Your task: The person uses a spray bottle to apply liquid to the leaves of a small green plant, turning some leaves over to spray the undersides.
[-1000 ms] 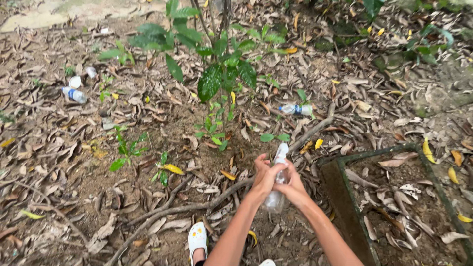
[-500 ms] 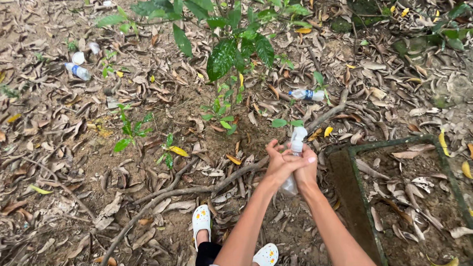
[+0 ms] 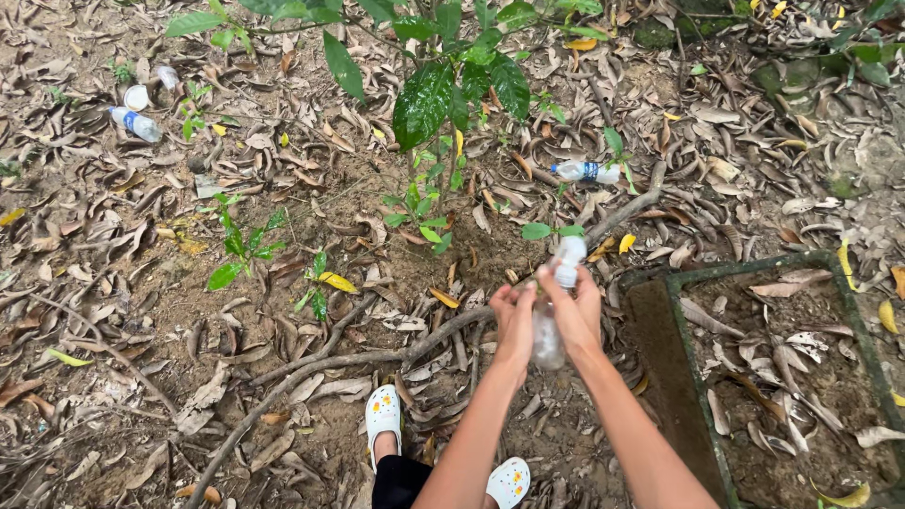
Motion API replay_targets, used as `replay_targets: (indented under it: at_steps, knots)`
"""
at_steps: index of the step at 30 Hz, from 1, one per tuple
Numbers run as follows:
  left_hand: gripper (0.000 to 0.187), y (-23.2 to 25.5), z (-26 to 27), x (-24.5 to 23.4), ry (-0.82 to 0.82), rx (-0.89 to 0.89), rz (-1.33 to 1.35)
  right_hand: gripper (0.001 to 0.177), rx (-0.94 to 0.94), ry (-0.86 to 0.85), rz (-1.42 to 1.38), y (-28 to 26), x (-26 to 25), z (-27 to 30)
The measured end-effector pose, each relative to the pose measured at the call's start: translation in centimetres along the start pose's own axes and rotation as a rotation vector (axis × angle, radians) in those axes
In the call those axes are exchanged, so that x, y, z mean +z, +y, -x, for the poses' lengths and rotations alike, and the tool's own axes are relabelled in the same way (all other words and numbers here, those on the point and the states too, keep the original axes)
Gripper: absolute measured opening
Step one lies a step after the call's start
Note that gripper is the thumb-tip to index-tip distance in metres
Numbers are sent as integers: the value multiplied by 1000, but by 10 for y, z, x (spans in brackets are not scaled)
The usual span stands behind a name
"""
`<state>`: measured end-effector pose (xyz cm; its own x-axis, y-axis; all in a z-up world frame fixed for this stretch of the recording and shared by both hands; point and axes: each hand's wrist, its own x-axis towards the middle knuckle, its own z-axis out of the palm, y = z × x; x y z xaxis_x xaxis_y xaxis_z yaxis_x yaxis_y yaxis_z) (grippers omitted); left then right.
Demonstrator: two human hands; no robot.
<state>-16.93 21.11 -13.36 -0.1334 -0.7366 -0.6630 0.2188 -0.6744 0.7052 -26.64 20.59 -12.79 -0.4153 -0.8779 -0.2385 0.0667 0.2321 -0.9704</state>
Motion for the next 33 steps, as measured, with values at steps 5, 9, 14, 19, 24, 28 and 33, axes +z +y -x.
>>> replay_targets:
  at_steps: [5,9,14,19,24,28,33]
  knots:
    - [50,-28,-14,-40,83,145,-267,36,93,24,19,-13,-4,-12]
    - [41,-24,-25,-80,110,394,-328,28,-43,-102,62,-10,-15,-30]
    - [36,3,-42,-108,80,521,-288,24,180,21,357,-22,-15,-22]
    - [35,25,-51,-111,63,621,-382,25,154,-75,117,-19,-17,-18]
    - [45,49,-40,-100,75,436,-598,19,191,12,228,-13,-23,-20]
    - [55,43,-65,-91,-50,409,-676,21,151,-74,69,-6,-23,-25]
    - [60,-15,-169,-72,-224,407,-324,18,185,-7,126,3,-24,-20]
